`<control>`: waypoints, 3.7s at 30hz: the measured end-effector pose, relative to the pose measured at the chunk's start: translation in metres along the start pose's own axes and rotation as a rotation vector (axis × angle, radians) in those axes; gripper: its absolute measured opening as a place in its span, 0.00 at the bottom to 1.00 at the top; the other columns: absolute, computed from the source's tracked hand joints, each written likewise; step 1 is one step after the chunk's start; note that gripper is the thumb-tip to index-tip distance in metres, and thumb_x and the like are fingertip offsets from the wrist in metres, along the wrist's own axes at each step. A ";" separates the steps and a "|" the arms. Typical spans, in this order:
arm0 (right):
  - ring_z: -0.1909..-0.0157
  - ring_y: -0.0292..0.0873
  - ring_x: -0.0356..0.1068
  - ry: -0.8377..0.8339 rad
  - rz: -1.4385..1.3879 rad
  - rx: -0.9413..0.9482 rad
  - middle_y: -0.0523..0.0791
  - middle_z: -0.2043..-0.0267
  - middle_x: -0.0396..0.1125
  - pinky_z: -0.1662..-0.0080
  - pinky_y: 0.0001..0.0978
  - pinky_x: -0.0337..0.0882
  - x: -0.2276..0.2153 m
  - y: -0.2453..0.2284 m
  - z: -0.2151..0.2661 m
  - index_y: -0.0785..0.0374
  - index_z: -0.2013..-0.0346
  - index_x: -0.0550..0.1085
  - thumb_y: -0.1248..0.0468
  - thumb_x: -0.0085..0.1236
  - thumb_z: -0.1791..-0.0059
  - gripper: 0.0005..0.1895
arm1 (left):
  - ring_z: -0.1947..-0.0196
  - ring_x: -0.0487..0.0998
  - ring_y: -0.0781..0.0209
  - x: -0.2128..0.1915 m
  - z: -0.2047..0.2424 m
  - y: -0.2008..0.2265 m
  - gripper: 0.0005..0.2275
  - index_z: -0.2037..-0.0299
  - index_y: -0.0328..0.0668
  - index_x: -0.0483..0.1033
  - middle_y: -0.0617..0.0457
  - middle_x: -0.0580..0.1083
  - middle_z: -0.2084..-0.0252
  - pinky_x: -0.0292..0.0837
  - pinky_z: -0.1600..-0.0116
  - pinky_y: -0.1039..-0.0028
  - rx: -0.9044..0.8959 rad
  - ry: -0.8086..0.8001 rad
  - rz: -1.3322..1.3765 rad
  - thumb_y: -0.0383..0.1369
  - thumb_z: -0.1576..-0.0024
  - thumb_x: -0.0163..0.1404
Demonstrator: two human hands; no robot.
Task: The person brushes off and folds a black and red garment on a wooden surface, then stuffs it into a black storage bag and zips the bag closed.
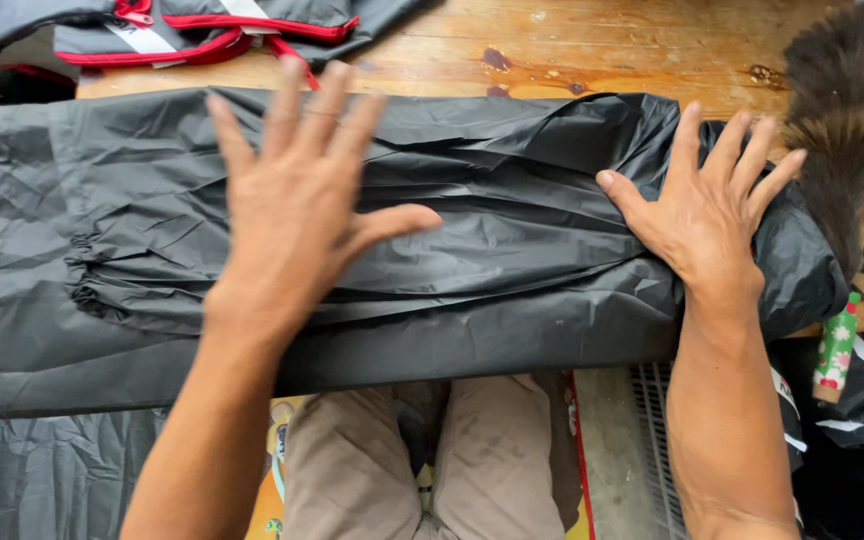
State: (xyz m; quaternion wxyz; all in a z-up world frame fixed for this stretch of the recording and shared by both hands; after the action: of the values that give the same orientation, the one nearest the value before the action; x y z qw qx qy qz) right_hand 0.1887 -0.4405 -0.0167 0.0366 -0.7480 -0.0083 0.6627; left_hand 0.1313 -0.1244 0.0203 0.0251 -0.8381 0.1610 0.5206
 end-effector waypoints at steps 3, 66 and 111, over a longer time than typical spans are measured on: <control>0.32 0.73 0.24 0.159 0.025 -0.182 0.75 0.32 0.35 0.41 0.72 0.22 -0.027 -0.034 0.012 0.74 0.30 0.46 0.43 0.54 0.58 0.54 | 0.33 0.43 0.35 0.040 0.004 0.024 0.57 0.32 0.53 0.53 0.45 0.50 0.30 0.42 0.50 0.20 0.007 -0.227 -0.014 0.78 0.71 0.46; 0.26 0.52 0.31 -0.180 0.010 -0.537 0.53 0.26 0.33 0.34 0.55 0.31 0.016 -0.037 0.077 0.58 0.30 0.43 0.33 0.25 0.52 0.45 | 0.33 0.60 0.50 -0.001 0.109 0.027 0.54 0.34 0.51 0.58 0.48 0.60 0.32 0.54 0.34 0.52 0.309 -0.179 -0.257 0.77 0.70 0.41; 0.34 0.60 0.58 0.180 0.094 -0.887 0.47 0.41 0.63 0.39 0.52 0.62 -0.042 -0.048 0.132 0.64 0.52 0.70 0.71 0.59 0.85 0.44 | 0.37 0.66 0.53 -0.045 0.143 -0.022 0.24 0.41 0.51 0.67 0.57 0.67 0.38 0.55 0.33 0.59 0.275 -0.149 -0.216 0.29 0.52 0.39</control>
State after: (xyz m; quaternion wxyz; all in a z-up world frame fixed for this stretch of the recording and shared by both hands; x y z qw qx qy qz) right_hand 0.0540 -0.3896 0.0125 -0.3170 -0.7456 -0.2542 0.5282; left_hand -0.0042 -0.0621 -0.0085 0.2072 -0.7984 0.1373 0.5485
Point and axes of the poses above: each hand's wrist, its own z-axis away from the middle knuckle, its own x-axis out of the palm, y = z × x, the point moved 7 cm from there along -z, towards the middle knuckle
